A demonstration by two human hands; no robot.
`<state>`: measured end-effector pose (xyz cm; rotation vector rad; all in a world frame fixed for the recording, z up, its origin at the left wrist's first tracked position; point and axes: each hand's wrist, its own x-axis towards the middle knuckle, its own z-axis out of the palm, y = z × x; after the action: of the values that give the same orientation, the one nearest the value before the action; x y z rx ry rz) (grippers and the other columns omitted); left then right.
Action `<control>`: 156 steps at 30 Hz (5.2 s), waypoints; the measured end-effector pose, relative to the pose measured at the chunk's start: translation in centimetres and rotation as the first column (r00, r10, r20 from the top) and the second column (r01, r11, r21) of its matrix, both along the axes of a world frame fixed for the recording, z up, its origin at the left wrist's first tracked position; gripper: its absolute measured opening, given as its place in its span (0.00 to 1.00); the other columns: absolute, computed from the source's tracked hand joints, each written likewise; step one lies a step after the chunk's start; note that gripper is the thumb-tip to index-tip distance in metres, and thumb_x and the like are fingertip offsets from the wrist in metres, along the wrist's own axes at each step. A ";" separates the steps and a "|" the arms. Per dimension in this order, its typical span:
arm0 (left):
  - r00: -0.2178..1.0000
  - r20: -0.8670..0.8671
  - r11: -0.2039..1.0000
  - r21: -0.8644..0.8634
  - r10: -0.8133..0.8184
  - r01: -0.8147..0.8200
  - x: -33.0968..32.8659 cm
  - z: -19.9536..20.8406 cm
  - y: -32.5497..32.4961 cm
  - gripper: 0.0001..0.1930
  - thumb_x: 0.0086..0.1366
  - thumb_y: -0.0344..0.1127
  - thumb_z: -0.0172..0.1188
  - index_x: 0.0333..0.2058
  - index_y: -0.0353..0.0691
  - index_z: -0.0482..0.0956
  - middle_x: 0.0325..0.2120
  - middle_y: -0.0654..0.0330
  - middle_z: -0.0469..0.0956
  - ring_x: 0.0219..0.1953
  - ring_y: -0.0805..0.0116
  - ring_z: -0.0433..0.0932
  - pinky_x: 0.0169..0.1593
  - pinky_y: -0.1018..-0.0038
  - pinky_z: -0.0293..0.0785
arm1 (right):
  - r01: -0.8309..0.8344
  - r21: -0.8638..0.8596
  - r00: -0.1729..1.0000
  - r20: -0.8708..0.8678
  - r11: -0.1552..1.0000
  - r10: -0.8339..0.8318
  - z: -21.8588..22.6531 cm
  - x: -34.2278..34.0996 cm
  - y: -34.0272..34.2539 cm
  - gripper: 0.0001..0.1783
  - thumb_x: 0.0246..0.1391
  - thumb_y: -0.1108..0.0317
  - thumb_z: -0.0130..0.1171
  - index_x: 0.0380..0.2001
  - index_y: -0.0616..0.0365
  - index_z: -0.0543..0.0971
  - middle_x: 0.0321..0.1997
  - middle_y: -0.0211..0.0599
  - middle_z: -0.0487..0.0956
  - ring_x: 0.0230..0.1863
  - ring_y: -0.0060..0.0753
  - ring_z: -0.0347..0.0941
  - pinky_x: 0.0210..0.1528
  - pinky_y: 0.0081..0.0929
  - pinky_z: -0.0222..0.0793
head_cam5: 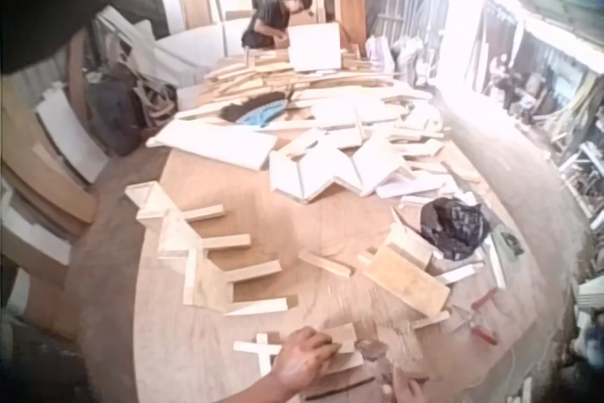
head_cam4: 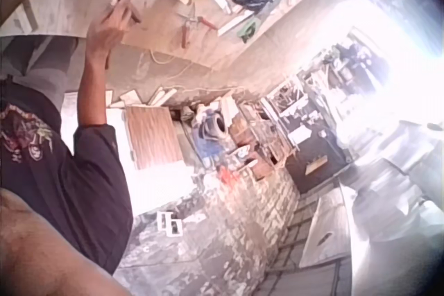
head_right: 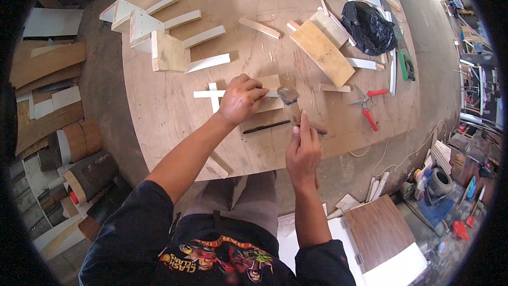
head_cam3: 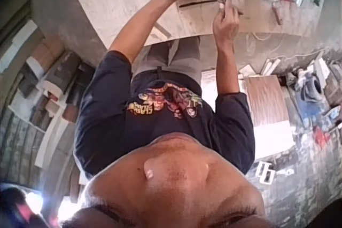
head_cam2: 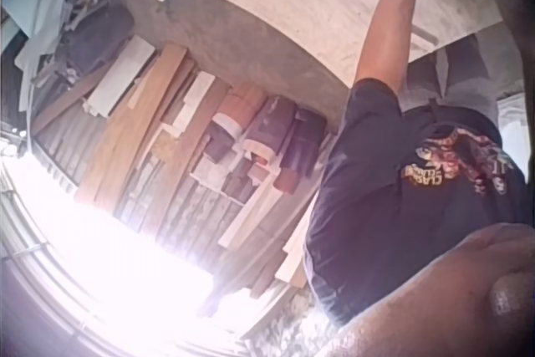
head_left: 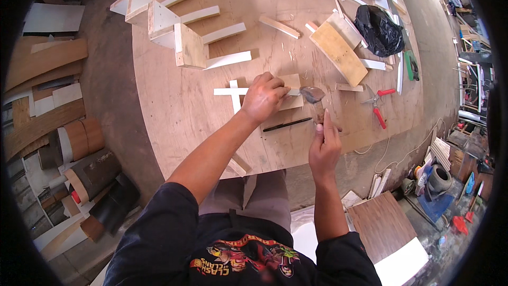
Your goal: The person assembles wooden components by positioning small slats and boards together, hammering nails into the wood, and applying glue to the joints.
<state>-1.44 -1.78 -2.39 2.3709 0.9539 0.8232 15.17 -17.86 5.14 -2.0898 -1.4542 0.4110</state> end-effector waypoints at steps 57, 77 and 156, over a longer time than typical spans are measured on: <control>0.957 0.151 0.923 -0.338 0.246 -0.184 20.2 10.1 7.6 0.16 0.61 0.37 0.75 0.44 0.34 0.87 0.43 0.45 0.85 0.48 0.45 0.81 0.53 0.56 0.78 | -0.138 0.328 0.988 0.108 0.934 0.108 1.9 17.1 17.3 0.25 0.53 0.75 0.67 0.56 0.59 0.81 0.49 0.43 0.82 0.51 0.53 0.77 0.55 0.48 0.74; 0.848 0.161 0.694 -0.660 0.504 -0.288 34.3 11.2 3.2 0.17 0.70 0.39 0.71 0.47 0.29 0.86 0.37 0.49 0.88 0.36 0.66 0.87 0.44 0.70 0.82 | -0.291 0.339 0.956 0.071 0.895 0.284 3.8 32.1 16.0 0.27 0.50 0.76 0.70 0.56 0.58 0.82 0.51 0.41 0.82 0.52 0.50 0.78 0.54 0.46 0.75; 0.036 -0.155 -0.054 -0.534 0.987 -0.844 77.1 4.5 71.8 0.23 0.70 0.44 0.68 0.58 0.38 0.83 0.41 0.42 0.86 0.47 0.43 0.85 0.52 0.54 0.79 | -0.762 -0.026 0.646 -0.105 0.648 0.756 -1.8 71.2 96.3 0.16 0.67 0.61 0.61 0.52 0.57 0.82 0.46 0.54 0.84 0.48 0.59 0.82 0.49 0.52 0.79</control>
<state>75.65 69.98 2.09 0.6762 2.3872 1.0764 86.39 78.42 3.36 -1.3592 -2.2554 0.8627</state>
